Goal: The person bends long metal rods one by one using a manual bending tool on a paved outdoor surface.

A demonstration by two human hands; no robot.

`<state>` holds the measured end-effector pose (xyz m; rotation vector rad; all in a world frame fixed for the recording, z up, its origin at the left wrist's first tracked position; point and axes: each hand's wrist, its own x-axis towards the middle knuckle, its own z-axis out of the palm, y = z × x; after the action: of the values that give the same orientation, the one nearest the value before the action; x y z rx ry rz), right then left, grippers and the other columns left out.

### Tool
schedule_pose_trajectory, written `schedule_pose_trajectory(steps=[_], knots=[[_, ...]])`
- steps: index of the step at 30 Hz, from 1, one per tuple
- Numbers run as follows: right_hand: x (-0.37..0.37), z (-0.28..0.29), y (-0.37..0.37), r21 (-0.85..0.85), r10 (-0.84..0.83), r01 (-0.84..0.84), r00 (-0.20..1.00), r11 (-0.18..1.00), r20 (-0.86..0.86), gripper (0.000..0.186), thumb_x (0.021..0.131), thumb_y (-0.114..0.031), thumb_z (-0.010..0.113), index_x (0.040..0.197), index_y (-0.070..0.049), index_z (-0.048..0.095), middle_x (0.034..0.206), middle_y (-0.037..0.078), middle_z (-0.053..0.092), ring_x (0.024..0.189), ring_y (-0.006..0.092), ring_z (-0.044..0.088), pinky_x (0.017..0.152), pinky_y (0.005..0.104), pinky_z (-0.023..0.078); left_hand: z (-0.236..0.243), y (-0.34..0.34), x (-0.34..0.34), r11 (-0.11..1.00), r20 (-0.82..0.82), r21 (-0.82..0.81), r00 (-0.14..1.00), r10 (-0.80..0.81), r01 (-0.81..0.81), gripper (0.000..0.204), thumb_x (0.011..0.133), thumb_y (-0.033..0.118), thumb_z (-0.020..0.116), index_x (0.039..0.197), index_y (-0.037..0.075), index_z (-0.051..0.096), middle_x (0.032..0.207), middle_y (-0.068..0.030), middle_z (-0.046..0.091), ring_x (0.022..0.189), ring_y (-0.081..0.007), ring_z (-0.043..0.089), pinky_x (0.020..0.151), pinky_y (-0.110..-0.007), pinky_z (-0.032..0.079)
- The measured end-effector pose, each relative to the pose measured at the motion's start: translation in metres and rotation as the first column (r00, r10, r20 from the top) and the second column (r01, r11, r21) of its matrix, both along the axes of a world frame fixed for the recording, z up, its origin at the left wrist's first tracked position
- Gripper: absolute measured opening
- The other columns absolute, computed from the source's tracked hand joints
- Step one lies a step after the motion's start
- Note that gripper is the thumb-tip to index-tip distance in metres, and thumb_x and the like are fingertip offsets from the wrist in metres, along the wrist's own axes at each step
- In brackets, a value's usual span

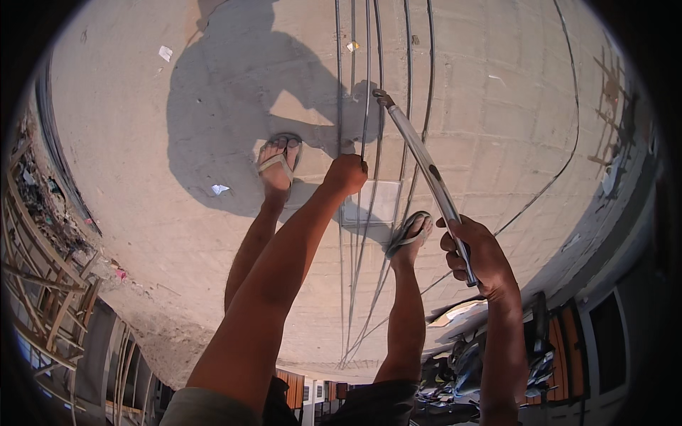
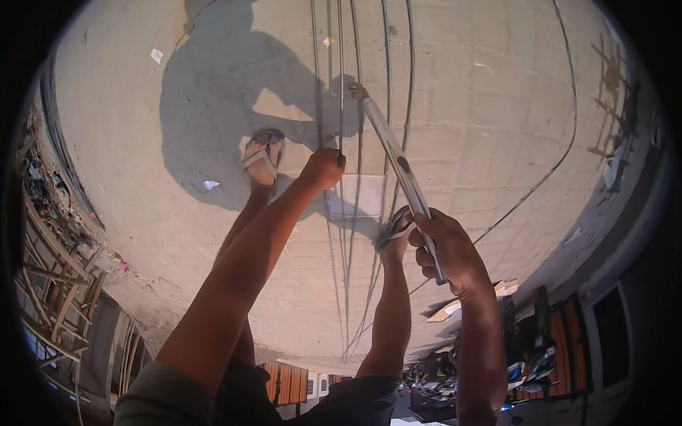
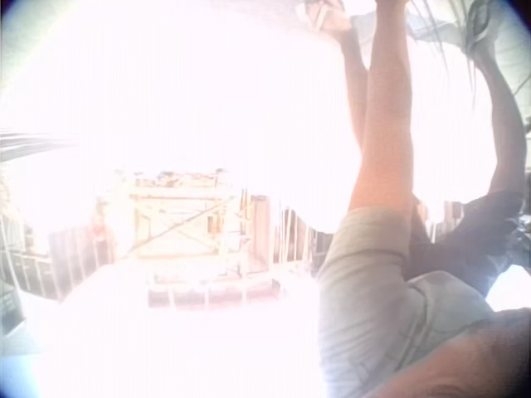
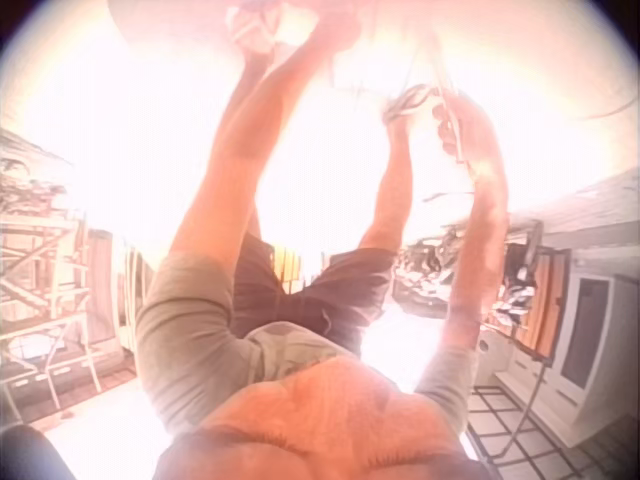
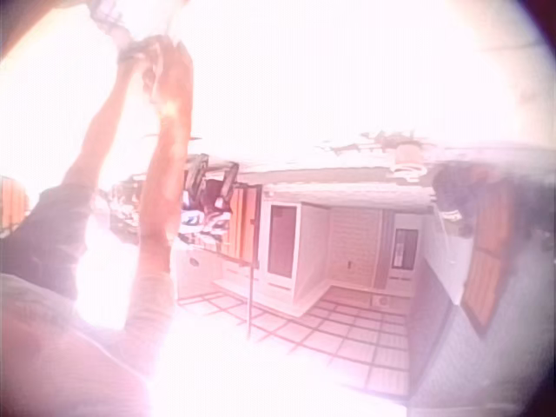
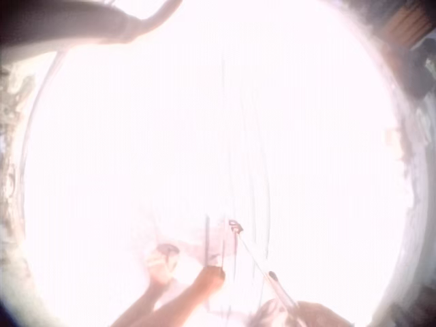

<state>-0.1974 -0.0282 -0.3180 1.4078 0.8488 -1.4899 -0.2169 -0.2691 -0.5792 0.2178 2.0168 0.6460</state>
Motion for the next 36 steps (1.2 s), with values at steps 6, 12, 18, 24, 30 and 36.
schedule_pose_trajectory(steps=[6, 12, 18, 24, 30, 36], knots=[[-0.033, 0.011, -0.014, 0.066, 0.270, -0.271, 0.963, 0.960, 0.028, 0.029, 0.102, -0.037, 0.052, 0.107, -0.009, 0.057, 0.068, -0.005, 0.044, 0.048, 0.0017, 0.035, 0.040, 0.0207, 0.029, -0.008, -0.019, -0.007, 0.997, 0.085, 0.056, 0.995, -0.060, 0.055, 0.031, 0.093, 0.024, 0.054, 0.082, -0.003, 0.066, 0.089, -0.0277, 0.067, 0.088, -0.0465, 0.064, 0.080, -0.051, 0.052], [-0.047, 0.016, -0.038, 0.179, 0.350, -0.358, 0.934, 0.916, 0.078, 0.022, 0.101, -0.032, 0.054, 0.099, -0.010, 0.054, 0.068, -0.005, 0.044, 0.048, 0.0017, 0.037, 0.039, 0.0212, 0.029, -0.015, -0.012, -0.002, 0.997, 0.079, 0.061, 0.995, -0.055, 0.050, 0.029, 0.093, 0.024, 0.053, 0.084, 0.000, 0.068, 0.092, -0.0241, 0.069, 0.090, -0.0425, 0.067, 0.082, -0.050, 0.054], [-0.022, 0.003, -0.053, 0.293, 0.475, -0.459, 0.880, 0.838, 0.020, 0.035, 0.099, -0.031, 0.055, 0.104, 0.003, 0.057, 0.078, 0.016, 0.062, 0.064, 0.0255, 0.063, 0.062, 0.0388, 0.050, -0.029, -0.002, 0.006, 0.993, 0.041, 0.075, 0.994, -0.099, 0.096, 0.033, 0.097, 0.025, 0.050, 0.086, -0.001, 0.068, 0.093, -0.0261, 0.068, 0.092, -0.0446, 0.064, 0.085, -0.051, 0.050], [0.025, -0.023, -0.082, 0.457, 0.432, -0.361, 0.900, 0.813, -0.059, 0.024, 0.101, -0.030, 0.055, 0.098, -0.006, 0.053, 0.066, -0.003, 0.045, 0.047, 0.0029, 0.041, 0.037, 0.0239, 0.032, -0.035, 0.012, 0.012, 0.987, 0.050, 0.060, 0.988, -0.149, 0.146, 0.034, 0.098, 0.027, 0.050, 0.091, -0.002, 0.067, 0.094, -0.0264, 0.068, 0.094, -0.0451, 0.064, 0.088, -0.051, 0.050], [0.021, -0.034, -0.110, 0.543, 0.601, -0.487, 0.798, 0.684, -0.042, 0.040, 0.099, -0.033, 0.053, 0.110, 0.005, 0.056, 0.088, 0.030, 0.066, 0.088, 0.0470, 0.066, 0.078, 0.0498, 0.049, -0.051, -0.008, 0.021, 0.999, -0.051, 0.028, 0.998, 0.039, -0.038, 0.031, 0.096, 0.024, 0.051, 0.094, -0.003, 0.066, 0.094, -0.0267, 0.068, 0.093, -0.0460, 0.065, 0.084, -0.052, 0.051], [0.024, -0.051, -0.117, 0.525, 0.545, -0.448, 0.838, 0.724, -0.035, 0.041, 0.099, -0.033, 0.055, 0.113, 0.005, 0.055, 0.089, 0.030, 0.066, 0.091, 0.0477, 0.064, 0.085, 0.0501, 0.048, -0.044, -0.018, 0.022, 0.996, -0.045, 0.040, 0.996, 0.082, -0.080, 0.020, 0.090, 0.019, 0.055, 0.091, 0.002, 0.066, 0.093, -0.0242, 0.069, 0.092, -0.0423, 0.067, 0.084, -0.051, 0.053]])
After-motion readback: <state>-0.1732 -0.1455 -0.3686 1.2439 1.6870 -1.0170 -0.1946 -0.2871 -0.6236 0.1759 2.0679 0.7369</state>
